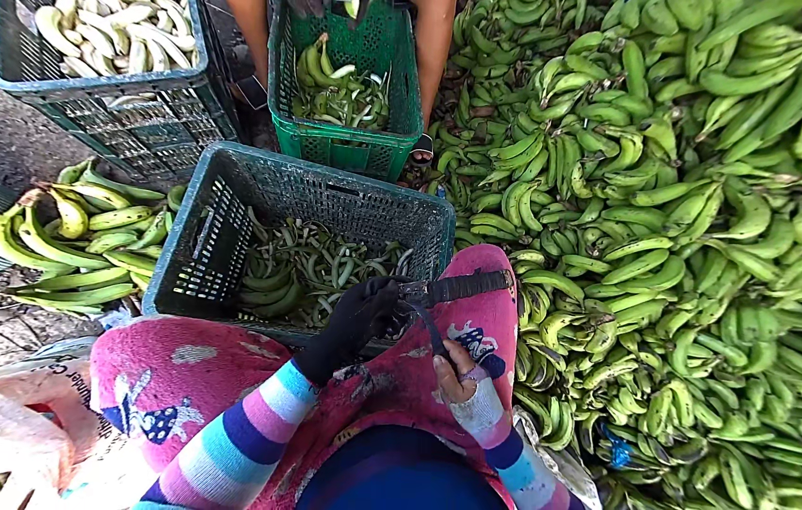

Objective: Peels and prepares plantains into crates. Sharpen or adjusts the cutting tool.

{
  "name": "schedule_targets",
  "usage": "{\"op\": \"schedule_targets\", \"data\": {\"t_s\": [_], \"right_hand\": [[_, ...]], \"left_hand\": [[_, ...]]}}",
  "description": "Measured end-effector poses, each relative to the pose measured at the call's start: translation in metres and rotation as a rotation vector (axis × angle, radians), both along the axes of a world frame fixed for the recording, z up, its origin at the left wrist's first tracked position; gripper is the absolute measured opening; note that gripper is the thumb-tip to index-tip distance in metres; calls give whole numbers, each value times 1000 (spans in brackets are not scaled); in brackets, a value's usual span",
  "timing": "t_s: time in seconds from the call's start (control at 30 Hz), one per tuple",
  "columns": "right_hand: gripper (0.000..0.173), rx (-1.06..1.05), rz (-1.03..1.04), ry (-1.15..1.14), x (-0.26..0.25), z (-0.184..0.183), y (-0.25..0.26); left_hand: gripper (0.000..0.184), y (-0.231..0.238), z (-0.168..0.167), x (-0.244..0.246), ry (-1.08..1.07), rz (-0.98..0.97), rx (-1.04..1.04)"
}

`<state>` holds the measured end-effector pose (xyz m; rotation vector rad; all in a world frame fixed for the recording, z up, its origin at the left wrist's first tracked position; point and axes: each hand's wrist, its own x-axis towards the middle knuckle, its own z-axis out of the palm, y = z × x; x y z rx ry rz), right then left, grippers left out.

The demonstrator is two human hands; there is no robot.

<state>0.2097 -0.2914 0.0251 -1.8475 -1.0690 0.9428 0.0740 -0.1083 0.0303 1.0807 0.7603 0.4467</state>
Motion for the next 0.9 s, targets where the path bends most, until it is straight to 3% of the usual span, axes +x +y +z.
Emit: {"op": "schedule_targets", "data": {"t_s": [0.9], "right_hand": [[34, 21, 117, 83, 1, 0, -2]], "left_hand": [[22, 7, 6, 1, 52, 3, 6]]}}
